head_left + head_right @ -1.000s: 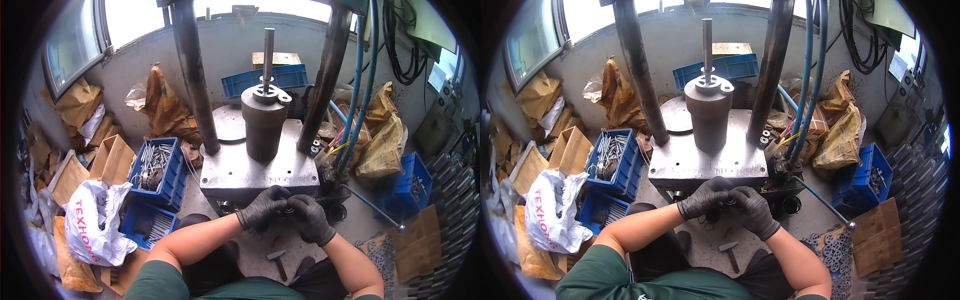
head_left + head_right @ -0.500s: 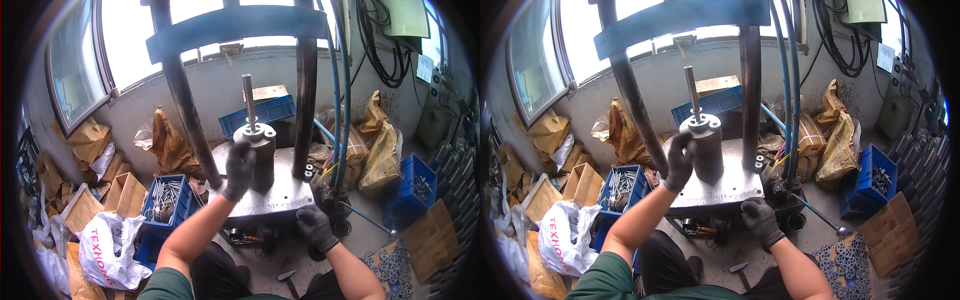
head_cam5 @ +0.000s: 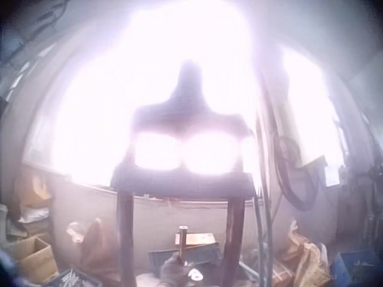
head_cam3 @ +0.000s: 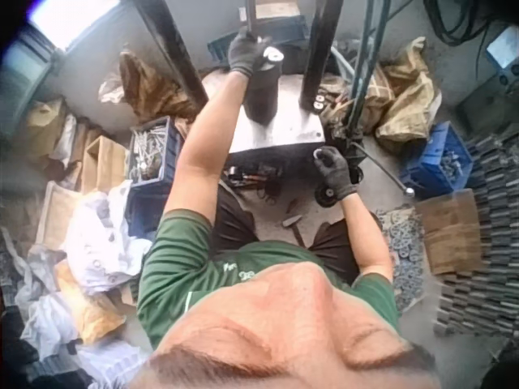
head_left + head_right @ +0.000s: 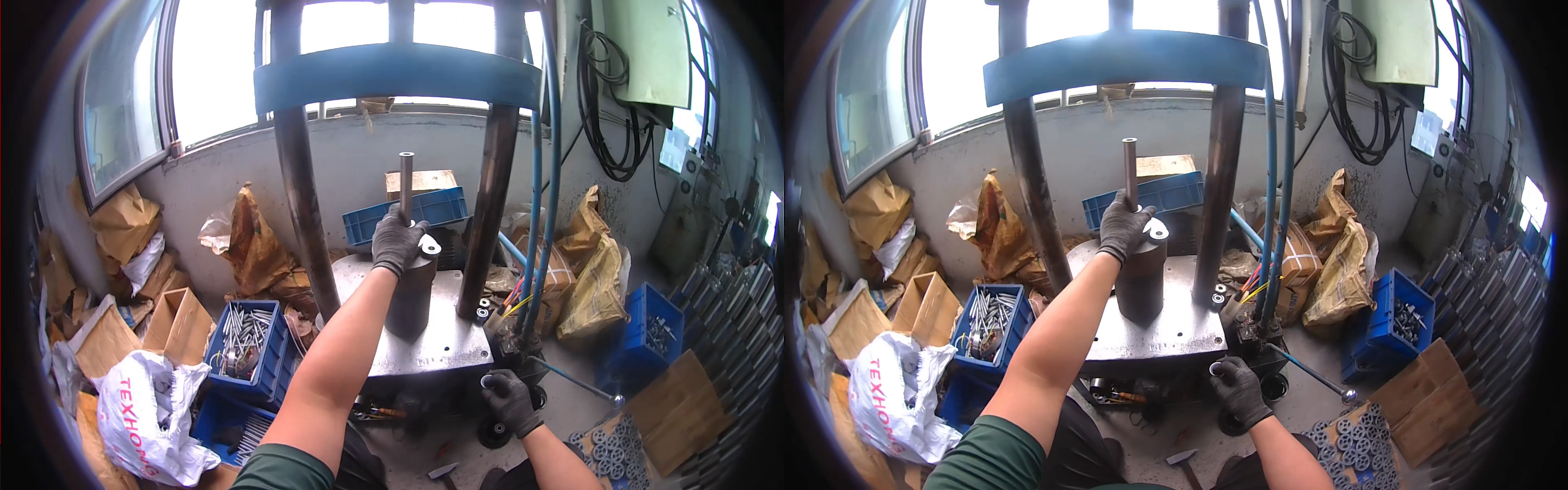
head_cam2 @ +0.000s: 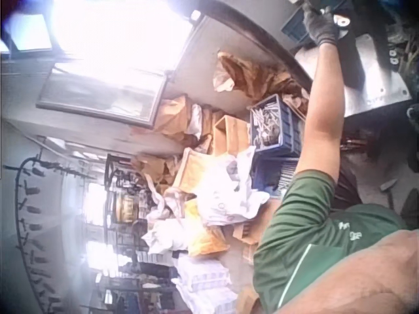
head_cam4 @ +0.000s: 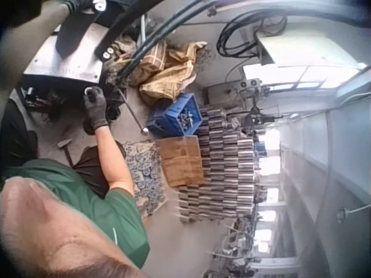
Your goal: The recorder assembles various metal components, including gears and shafts, using a hydraulic press and manual tools like a hammer and wrench.
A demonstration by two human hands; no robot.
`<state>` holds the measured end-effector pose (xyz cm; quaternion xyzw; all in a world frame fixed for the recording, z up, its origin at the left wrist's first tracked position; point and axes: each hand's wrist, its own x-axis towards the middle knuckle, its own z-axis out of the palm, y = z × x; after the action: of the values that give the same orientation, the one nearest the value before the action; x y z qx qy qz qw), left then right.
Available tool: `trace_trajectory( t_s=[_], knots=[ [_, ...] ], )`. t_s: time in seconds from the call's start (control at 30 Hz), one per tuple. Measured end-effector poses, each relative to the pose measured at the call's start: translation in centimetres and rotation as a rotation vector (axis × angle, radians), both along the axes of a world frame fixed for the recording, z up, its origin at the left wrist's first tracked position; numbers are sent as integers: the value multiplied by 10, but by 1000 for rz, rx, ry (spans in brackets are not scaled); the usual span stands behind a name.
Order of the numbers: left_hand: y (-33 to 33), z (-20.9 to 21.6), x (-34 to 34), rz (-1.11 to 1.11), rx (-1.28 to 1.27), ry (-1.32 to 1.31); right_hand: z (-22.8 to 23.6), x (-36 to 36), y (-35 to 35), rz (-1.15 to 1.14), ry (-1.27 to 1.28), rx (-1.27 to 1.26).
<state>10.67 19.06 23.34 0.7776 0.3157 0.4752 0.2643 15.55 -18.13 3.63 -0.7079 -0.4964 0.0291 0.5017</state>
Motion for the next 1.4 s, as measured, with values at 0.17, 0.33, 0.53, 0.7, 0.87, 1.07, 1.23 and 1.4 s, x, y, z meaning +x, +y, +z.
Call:
trace_trajectory(
  t_s=[0.17,0.33,0.53,0.7,0.87,1.07,1.23,1.4],
  knots=[
    [0,-3,-1,-8,52,-47,13,-3,12,18,-2,14],
    [29,-25,9,-53,-46,-459,68,16,76,59,-186,101],
    [-13,12,-13,-43,-98,-11,159,31,193,-35,-431,315],
    [10,0,0,25,9,162,153,59,254,-119,-520,169],
    [7,-7,-4,-64,-37,22,147,56,260,-174,-522,67],
    [-15,-18,-3,-512,-197,-1016,147,56,265,-235,-575,80],
    [22,-33,0,-216,-93,-1173,158,44,269,-167,-561,48],
    [16,-24,-4,-336,-357,-1185,172,46,273,-162,-429,-111]
  ],
)
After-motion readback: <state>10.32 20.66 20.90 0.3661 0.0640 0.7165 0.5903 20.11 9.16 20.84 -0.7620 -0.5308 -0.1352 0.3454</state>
